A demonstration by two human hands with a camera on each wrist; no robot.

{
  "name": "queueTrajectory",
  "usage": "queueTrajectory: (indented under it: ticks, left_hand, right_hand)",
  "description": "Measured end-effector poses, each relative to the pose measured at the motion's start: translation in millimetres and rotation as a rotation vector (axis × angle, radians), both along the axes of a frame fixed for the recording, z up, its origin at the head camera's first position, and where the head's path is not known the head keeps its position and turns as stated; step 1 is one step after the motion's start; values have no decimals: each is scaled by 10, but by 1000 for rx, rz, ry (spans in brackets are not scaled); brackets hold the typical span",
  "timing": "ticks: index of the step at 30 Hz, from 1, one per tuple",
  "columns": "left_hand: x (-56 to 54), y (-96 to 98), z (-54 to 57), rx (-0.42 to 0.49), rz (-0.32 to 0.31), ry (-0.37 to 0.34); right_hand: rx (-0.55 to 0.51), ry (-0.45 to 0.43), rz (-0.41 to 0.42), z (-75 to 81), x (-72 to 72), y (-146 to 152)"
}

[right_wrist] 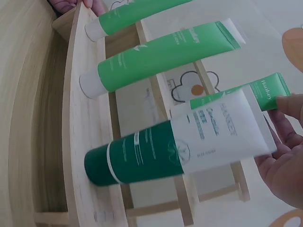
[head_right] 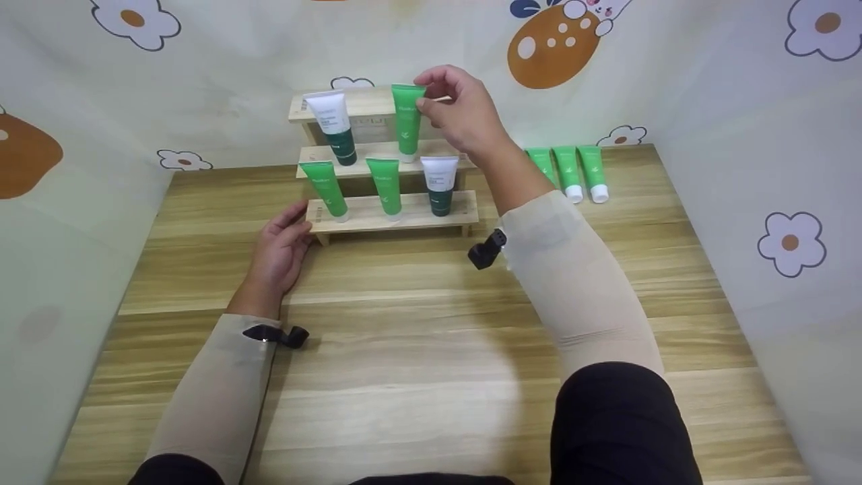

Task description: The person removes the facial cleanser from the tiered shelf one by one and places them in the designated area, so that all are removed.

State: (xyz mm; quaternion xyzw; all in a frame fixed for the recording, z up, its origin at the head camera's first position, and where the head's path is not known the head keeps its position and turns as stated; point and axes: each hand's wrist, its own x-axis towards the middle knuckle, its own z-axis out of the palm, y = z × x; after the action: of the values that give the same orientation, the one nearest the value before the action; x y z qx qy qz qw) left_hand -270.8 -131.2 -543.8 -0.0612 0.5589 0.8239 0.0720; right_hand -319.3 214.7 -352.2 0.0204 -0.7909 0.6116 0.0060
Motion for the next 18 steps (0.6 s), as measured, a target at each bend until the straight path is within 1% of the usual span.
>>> queueTrajectory:
  ticks: [4, 9, 16, 18]
  left_hand:
    - [8, 9, 4, 7, 0, 5]
    - [13, 2, 7, 19, 0, 7]
    - [16, -3, 10, 17, 1, 2]
    - [15, -4, 13, 5, -2, 1]
  right_hand:
    - [-31, 25, -23, -28, 42, 164]
    - [-73, 20, -57, -61, 99, 355]
    - [-124, 45, -100, -89, 231, 581]
    - [-157, 40, -114, -92, 265, 636]
